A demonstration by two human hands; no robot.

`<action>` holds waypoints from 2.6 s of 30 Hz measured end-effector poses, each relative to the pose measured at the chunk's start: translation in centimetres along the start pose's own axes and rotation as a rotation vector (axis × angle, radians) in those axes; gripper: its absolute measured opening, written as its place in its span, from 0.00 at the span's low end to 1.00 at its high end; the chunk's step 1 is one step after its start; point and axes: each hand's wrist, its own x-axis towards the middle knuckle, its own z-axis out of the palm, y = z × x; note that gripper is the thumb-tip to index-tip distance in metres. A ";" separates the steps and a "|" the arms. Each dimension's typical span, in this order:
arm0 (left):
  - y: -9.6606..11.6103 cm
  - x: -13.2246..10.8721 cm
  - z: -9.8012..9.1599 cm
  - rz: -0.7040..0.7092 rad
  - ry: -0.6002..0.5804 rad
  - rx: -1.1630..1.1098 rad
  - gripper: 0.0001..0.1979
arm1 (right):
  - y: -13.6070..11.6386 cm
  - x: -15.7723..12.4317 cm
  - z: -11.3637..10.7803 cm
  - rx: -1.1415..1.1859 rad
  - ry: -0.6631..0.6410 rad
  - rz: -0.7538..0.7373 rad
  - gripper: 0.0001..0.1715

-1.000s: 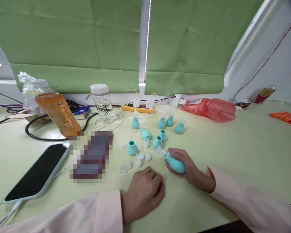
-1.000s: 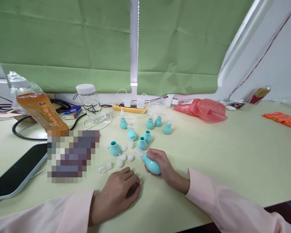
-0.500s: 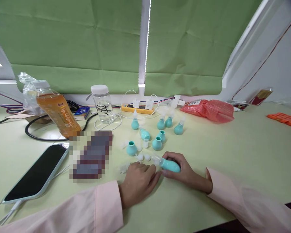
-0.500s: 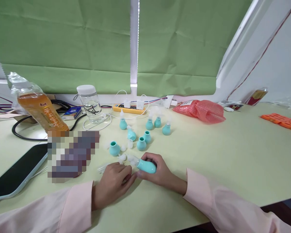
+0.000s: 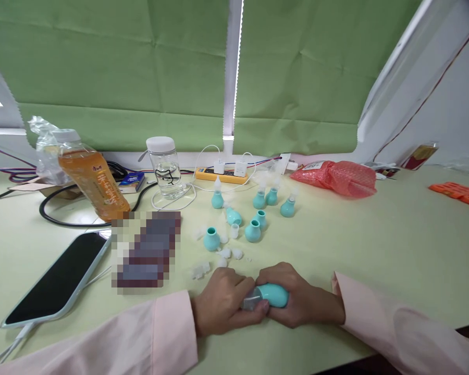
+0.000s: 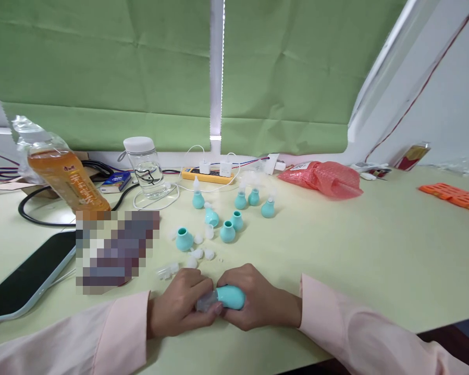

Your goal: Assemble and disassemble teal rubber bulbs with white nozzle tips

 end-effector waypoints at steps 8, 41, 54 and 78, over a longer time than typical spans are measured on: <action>-0.4 -0.3 0.4 0.102 0.067 -0.153 0.14 | 0.7 0.8 -0.6 0.496 -0.343 0.180 0.13; 0.0 0.2 0.5 -0.167 -0.157 0.350 0.13 | 3.6 1.4 -1.0 0.016 0.402 0.113 0.14; 0.3 0.2 0.0 -0.085 -0.107 0.208 0.06 | 11.3 2.2 -4.2 -0.595 0.661 0.435 0.28; -0.4 -0.1 -0.9 -0.065 0.103 -0.287 0.17 | 0.5 -0.8 -1.5 -0.377 -0.046 -0.461 0.08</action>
